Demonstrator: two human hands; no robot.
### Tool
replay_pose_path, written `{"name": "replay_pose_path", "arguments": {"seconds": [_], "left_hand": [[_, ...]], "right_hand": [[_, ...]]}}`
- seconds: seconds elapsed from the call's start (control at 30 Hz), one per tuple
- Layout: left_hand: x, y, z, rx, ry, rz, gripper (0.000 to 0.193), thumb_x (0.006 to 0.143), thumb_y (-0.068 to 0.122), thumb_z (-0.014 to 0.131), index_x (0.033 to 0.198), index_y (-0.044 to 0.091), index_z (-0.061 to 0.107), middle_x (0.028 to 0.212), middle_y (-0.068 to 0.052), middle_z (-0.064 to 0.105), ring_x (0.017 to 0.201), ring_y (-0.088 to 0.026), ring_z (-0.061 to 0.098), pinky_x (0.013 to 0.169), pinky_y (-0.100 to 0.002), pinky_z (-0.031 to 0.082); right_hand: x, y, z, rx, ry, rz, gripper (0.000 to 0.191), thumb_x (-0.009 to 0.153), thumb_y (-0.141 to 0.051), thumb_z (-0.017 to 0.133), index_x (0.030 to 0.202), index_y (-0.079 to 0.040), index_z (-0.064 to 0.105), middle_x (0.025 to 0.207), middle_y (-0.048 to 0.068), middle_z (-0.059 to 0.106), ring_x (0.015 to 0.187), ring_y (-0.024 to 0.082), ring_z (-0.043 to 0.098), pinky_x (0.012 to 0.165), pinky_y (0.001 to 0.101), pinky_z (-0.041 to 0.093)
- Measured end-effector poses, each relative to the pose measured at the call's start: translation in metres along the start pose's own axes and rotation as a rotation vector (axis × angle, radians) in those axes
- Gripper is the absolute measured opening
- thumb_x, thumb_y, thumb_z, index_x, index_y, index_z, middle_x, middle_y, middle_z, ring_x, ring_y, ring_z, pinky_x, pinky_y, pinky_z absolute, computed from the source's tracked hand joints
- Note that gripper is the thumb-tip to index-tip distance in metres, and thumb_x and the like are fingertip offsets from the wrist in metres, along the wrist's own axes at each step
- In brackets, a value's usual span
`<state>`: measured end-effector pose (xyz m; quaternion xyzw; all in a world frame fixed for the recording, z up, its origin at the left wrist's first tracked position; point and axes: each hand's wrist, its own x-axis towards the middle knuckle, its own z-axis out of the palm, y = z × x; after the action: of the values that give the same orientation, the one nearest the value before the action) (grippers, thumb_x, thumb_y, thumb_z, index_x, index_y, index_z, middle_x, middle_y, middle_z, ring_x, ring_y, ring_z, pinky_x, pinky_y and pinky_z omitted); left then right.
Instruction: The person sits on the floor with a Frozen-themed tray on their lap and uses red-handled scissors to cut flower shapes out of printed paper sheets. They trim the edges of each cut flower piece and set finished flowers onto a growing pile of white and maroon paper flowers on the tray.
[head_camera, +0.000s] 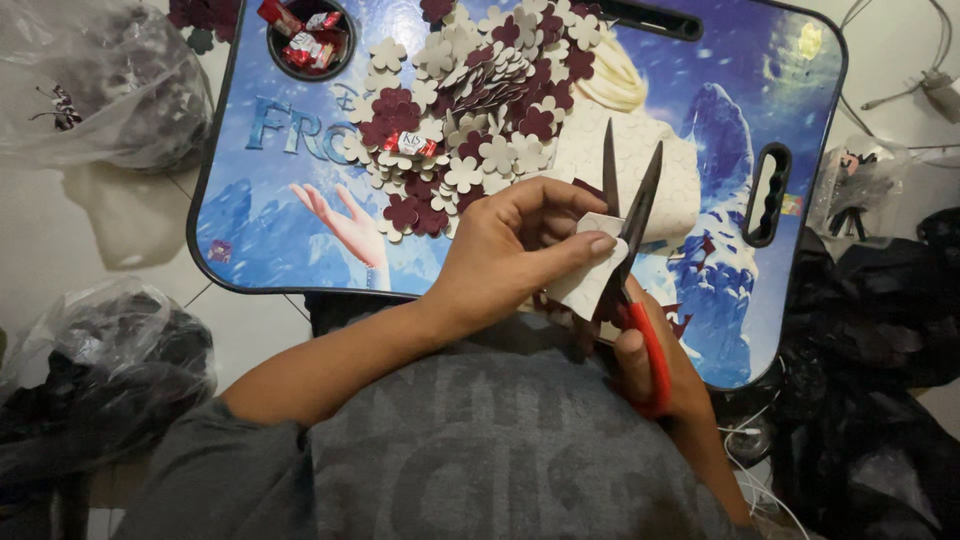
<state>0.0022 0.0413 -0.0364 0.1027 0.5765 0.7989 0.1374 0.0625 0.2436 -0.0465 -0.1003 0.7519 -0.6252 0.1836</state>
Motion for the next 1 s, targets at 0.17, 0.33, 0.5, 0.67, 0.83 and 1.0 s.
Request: {"name": "replay_pose_path", "arguments": {"seconds": [0.17,0.33,0.5,0.67,0.83,1.0], "left_hand": [[-0.001,0.003,-0.002,0.013,0.01,-0.006,0.031,0.095,0.013,0.078,0.122,0.003,0.069,0.101,-0.004,0.076,0.091,-0.007,0.071,0.082,-0.022,0.061],[-0.002,0.004,-0.004,0.07,0.041,-0.027,0.029,0.094,0.013,0.078,0.12,0.003,0.07,0.098,-0.003,0.074,0.089,-0.006,0.07,0.079,-0.022,0.06],[-0.002,0.002,-0.009,0.09,0.031,-0.004,0.029,0.094,0.014,0.077,0.12,0.005,0.069,0.1,-0.002,0.076,0.092,-0.006,0.072,0.082,-0.021,0.061],[-0.001,0.001,-0.014,0.05,0.028,0.003,0.029,0.095,0.013,0.078,0.121,0.003,0.069,0.101,-0.005,0.076,0.092,-0.007,0.072,0.083,-0.023,0.061],[0.001,0.001,-0.015,0.116,0.045,0.044,0.025,0.096,0.014,0.077,0.117,0.003,0.07,0.104,-0.004,0.076,0.096,-0.008,0.072,0.083,-0.024,0.062],[0.001,0.002,-0.018,0.089,0.035,0.063,0.024,0.096,0.015,0.077,0.116,0.003,0.071,0.106,-0.004,0.076,0.098,-0.01,0.073,0.086,-0.025,0.062]], "right_hand": [[0.002,-0.007,0.0,0.041,-0.021,0.054,0.116,0.078,-0.097,0.042,0.136,0.003,0.049,0.082,0.003,0.051,0.071,0.013,0.048,0.064,0.0275,0.045],[0.001,-0.017,-0.001,0.059,-0.041,0.044,0.11,0.079,-0.096,0.043,0.126,0.003,0.055,0.079,0.001,0.049,0.07,0.011,0.046,0.062,0.0254,0.039],[-0.001,-0.018,-0.004,0.082,-0.068,0.08,0.1,0.078,-0.096,0.047,0.109,-0.001,0.056,0.076,-0.002,0.046,0.066,0.009,0.044,0.058,0.0241,0.037],[-0.003,-0.015,-0.009,0.103,-0.077,0.139,0.096,0.076,-0.095,0.051,0.101,-0.002,0.055,0.07,-0.002,0.045,0.059,0.01,0.044,0.052,0.0252,0.036],[-0.003,-0.013,-0.01,0.057,-0.091,0.133,0.094,0.077,-0.095,0.047,0.098,-0.004,0.055,0.066,-0.004,0.045,0.057,0.008,0.043,0.051,0.0241,0.036],[-0.004,-0.013,-0.011,0.047,-0.089,0.129,0.093,0.077,-0.095,0.047,0.096,-0.004,0.055,0.065,-0.004,0.044,0.058,0.008,0.041,0.052,0.0243,0.034]]}}
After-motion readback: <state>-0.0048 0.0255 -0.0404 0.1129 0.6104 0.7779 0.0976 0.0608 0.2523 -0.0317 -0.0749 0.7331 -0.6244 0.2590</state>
